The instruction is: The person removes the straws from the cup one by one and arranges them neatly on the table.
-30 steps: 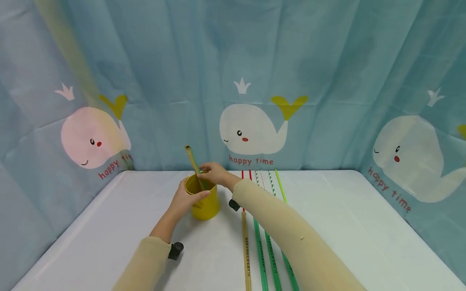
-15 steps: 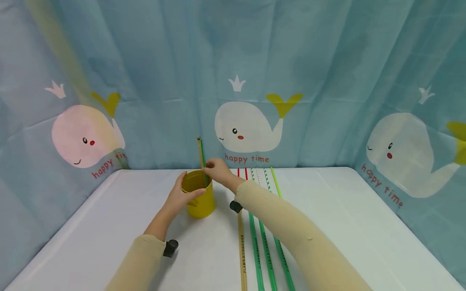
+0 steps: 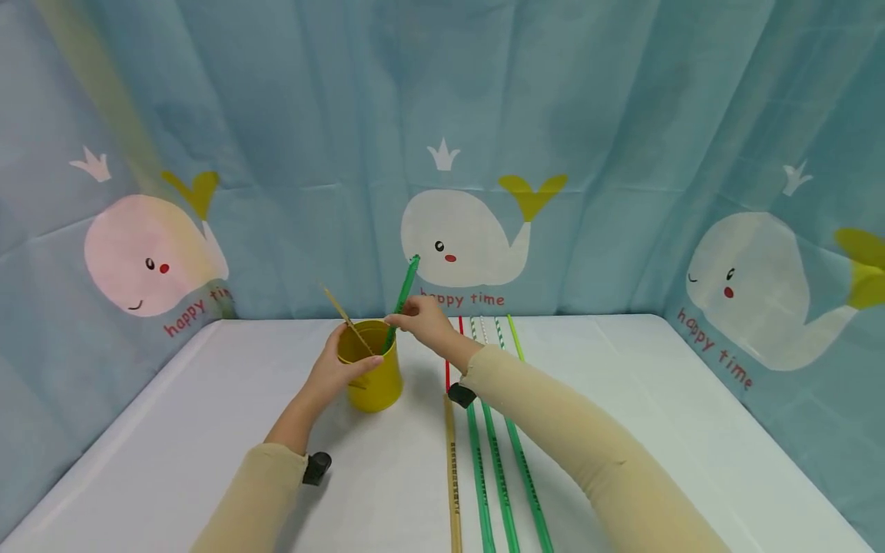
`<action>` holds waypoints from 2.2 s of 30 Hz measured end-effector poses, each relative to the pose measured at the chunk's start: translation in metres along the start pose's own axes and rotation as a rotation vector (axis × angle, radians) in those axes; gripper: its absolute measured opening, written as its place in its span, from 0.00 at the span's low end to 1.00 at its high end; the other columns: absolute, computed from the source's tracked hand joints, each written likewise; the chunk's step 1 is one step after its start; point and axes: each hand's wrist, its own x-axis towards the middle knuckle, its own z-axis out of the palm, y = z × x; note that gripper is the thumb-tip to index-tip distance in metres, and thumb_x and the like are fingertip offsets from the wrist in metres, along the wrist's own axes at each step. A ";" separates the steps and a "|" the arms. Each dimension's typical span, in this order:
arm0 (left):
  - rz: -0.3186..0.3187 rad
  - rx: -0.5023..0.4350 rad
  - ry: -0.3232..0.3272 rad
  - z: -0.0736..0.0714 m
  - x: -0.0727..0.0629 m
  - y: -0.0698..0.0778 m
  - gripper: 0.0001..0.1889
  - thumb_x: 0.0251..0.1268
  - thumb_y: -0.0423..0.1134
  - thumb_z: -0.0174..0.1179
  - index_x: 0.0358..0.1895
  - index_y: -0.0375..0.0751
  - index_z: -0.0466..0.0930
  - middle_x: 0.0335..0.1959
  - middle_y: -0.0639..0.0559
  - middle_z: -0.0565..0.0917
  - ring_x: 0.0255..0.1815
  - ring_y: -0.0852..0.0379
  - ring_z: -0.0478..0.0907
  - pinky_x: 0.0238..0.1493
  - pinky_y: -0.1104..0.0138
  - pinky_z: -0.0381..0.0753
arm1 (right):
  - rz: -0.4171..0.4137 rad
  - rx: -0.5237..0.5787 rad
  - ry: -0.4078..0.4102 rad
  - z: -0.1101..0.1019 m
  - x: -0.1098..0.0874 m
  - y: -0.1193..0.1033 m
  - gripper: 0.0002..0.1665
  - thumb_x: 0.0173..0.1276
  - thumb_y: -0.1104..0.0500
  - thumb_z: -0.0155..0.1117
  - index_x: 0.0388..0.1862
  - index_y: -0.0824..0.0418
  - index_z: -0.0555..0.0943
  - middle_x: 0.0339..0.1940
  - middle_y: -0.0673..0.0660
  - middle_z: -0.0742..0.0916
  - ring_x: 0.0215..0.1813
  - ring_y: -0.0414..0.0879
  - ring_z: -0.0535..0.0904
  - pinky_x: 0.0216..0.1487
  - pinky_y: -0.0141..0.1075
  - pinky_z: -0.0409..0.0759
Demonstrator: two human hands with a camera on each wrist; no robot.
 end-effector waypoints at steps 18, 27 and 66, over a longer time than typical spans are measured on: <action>-0.031 0.007 -0.004 -0.001 0.000 0.001 0.52 0.65 0.49 0.63 0.78 0.43 0.33 0.75 0.36 0.50 0.72 0.38 0.53 0.70 0.43 0.55 | -0.188 0.352 0.279 -0.068 -0.032 -0.013 0.17 0.67 0.65 0.65 0.53 0.72 0.80 0.32 0.57 0.88 0.35 0.50 0.84 0.53 0.45 0.78; -0.020 0.019 -0.011 -0.003 0.000 0.000 0.52 0.65 0.48 0.63 0.78 0.43 0.31 0.76 0.35 0.48 0.73 0.37 0.51 0.70 0.43 0.54 | -0.236 0.255 0.163 -0.103 -0.059 0.002 0.44 0.70 0.67 0.61 0.78 0.58 0.51 0.27 0.53 0.85 0.31 0.43 0.80 0.45 0.39 0.81; -0.029 0.011 -0.019 -0.002 0.002 -0.003 0.53 0.65 0.50 0.63 0.78 0.45 0.30 0.76 0.36 0.47 0.73 0.37 0.51 0.70 0.43 0.54 | 0.038 0.039 -0.225 -0.142 -0.132 0.085 0.43 0.63 0.71 0.67 0.73 0.69 0.56 0.30 0.58 0.75 0.25 0.51 0.80 0.32 0.40 0.82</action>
